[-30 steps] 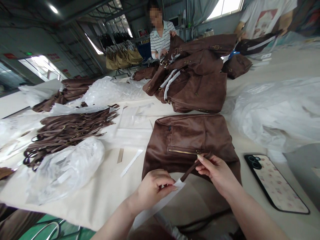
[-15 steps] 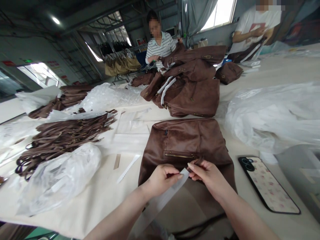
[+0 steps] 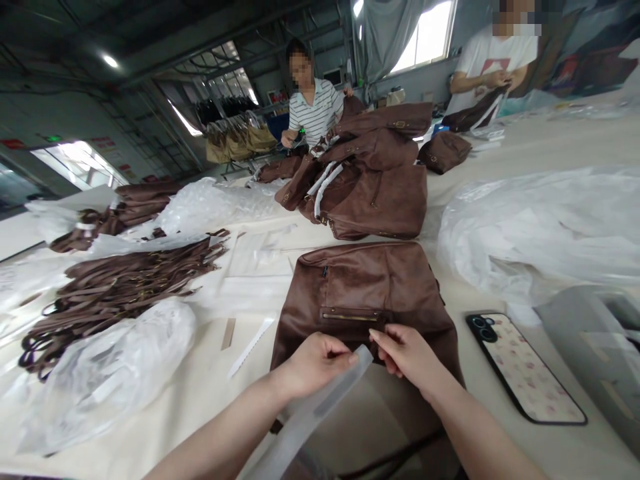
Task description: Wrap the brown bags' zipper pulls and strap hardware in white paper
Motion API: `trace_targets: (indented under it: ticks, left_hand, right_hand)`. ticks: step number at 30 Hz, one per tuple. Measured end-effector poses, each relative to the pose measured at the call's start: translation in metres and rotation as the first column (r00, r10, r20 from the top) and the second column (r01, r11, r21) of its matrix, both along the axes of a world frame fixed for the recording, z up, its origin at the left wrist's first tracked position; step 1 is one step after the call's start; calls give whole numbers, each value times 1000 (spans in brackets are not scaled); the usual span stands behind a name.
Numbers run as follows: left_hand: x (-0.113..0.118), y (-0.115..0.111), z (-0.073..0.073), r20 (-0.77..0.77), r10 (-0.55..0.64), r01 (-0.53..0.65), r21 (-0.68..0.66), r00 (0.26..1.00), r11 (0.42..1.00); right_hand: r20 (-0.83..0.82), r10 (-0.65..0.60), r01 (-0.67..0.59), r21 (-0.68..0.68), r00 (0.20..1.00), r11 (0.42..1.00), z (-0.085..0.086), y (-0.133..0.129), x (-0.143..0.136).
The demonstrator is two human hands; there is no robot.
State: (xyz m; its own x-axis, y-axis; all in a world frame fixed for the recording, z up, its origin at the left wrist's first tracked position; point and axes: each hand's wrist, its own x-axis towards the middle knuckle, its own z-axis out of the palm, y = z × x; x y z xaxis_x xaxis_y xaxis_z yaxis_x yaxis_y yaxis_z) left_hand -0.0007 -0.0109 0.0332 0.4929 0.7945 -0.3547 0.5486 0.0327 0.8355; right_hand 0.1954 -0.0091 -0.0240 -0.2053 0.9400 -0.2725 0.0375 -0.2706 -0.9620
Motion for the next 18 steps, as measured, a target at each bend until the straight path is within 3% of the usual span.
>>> trace_targets:
  ticks: [3,5,7,10,12,15,18]
  left_hand:
    - [4,-1,-13,-18,76,-75,54,997,996]
    - [6,-2,-22,-35,108,-104,82,994,991]
    - [6,-1,-29,-58,131,-125,102,990,987]
    - [7,1,-33,-73,156,-148,106,985,983]
    - [10,4,-32,-57,172,-165,107,984,981]
    - [16,7,-27,-46,187,-181,119,981,976]
    - [21,9,-25,-70,197,-186,132,978,974]
  right_hand:
    - [141,112,-119,39,984,992,0,-3,-1]
    - [276,96,-129,104,956,986,0,-3,2]
    - [441,-82,-50,279,894,959,-1,-2,5]
    - [510,-336,5,545,792,838,-5,0,9]
    - [520,-305,-67,579,798,812,-7,0,9]
    - [565,-175,-199,538,806,819,-10,0,8]
    - [581,-114,-255,515,806,819,-10,0,7]
